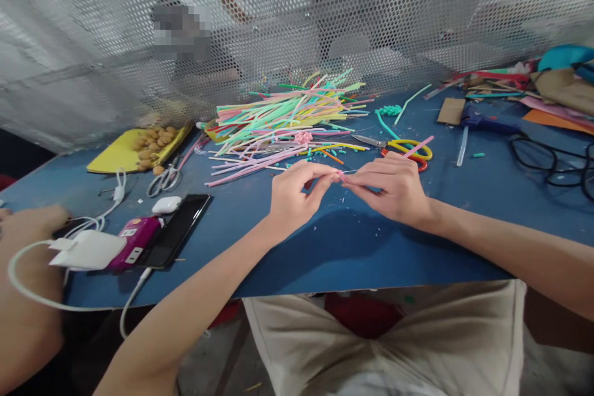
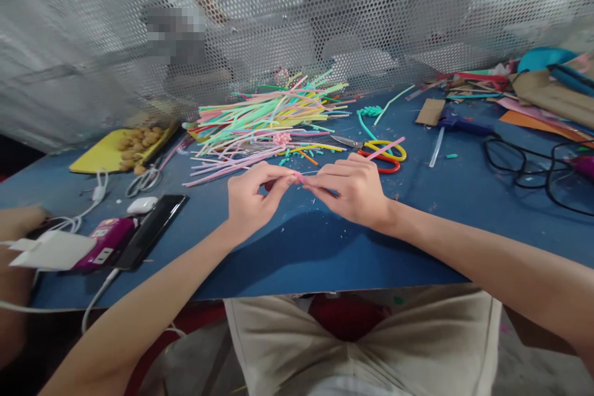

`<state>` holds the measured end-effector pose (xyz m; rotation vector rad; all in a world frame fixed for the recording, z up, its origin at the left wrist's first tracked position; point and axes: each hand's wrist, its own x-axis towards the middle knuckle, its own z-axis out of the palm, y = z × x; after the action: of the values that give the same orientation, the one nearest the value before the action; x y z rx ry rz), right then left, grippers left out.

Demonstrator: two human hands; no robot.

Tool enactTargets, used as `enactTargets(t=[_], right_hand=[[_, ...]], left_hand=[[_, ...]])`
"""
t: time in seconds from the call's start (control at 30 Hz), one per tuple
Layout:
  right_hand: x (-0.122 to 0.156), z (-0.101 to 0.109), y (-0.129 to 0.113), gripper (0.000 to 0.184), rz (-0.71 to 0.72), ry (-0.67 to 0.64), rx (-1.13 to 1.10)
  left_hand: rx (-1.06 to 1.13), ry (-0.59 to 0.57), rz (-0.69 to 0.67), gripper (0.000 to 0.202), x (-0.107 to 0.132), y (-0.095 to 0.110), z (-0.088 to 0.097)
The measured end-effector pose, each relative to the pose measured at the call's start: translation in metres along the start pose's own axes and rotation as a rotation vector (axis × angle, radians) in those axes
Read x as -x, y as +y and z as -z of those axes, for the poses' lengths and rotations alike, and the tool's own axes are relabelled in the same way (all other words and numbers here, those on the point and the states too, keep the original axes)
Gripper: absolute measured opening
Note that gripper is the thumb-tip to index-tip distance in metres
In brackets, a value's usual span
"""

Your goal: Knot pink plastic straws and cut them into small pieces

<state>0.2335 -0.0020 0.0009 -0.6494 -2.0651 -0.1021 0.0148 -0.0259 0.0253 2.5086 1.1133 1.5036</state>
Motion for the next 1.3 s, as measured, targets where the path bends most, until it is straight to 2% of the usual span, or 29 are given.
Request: enactTargets(t=[0.13,0.27,0.37,0.47,0.63,0.77,0.93,1.03,1.13,1.3], right_hand=[[0.004,-0.004,-0.002,0.012,-0.005,-0.005,0.050],[0.007,-0.009,-0.006,0.014,-0.033,-0.006,0.147],[0.009,-0.011,-0.005,0.014,0.013,-0.014,0.206],[0.007,-0.007,-0.001,0.013,0.079,-0.022,0.254],[0.001,0.005,0.005,0.014,0.097,-0.046,0.286],[-0.003,0.011,0.008,0.017,0.084,-0.051,0.263],[-0.008,0.013,0.011,0.011,0.054,0.023,0.255],[-0.010,0.012,0.013,0.008,0.016,0.003,0.210],[-0.010,0.010,0.015,0.006,-0.045,-0.009,0.174],[-0.012,0.010,0.018,0.007,-0.117,-0.027,0.102]], left_hand=[[-0.165,-0.009,-0.115,0.009,-0.002,-0.005,0.001],[-0.287,-0.039,-0.152,0.010,-0.003,-0.013,0.004],[-0.371,-0.099,-0.192,0.011,-0.003,-0.020,0.006],[-0.455,-0.146,-0.273,0.013,-0.005,-0.025,0.007],[-0.536,-0.215,-0.340,0.017,-0.005,-0.026,0.007],[-0.519,-0.246,-0.352,0.020,-0.004,-0.025,0.007],[-0.473,-0.298,-0.412,0.019,-0.005,-0.023,0.009],[-0.406,-0.338,-0.431,0.017,-0.005,-0.023,0.009],[-0.310,-0.335,-0.391,0.016,-0.005,-0.023,0.009],[-0.124,-0.307,-0.245,0.013,-0.006,-0.019,0.009]])
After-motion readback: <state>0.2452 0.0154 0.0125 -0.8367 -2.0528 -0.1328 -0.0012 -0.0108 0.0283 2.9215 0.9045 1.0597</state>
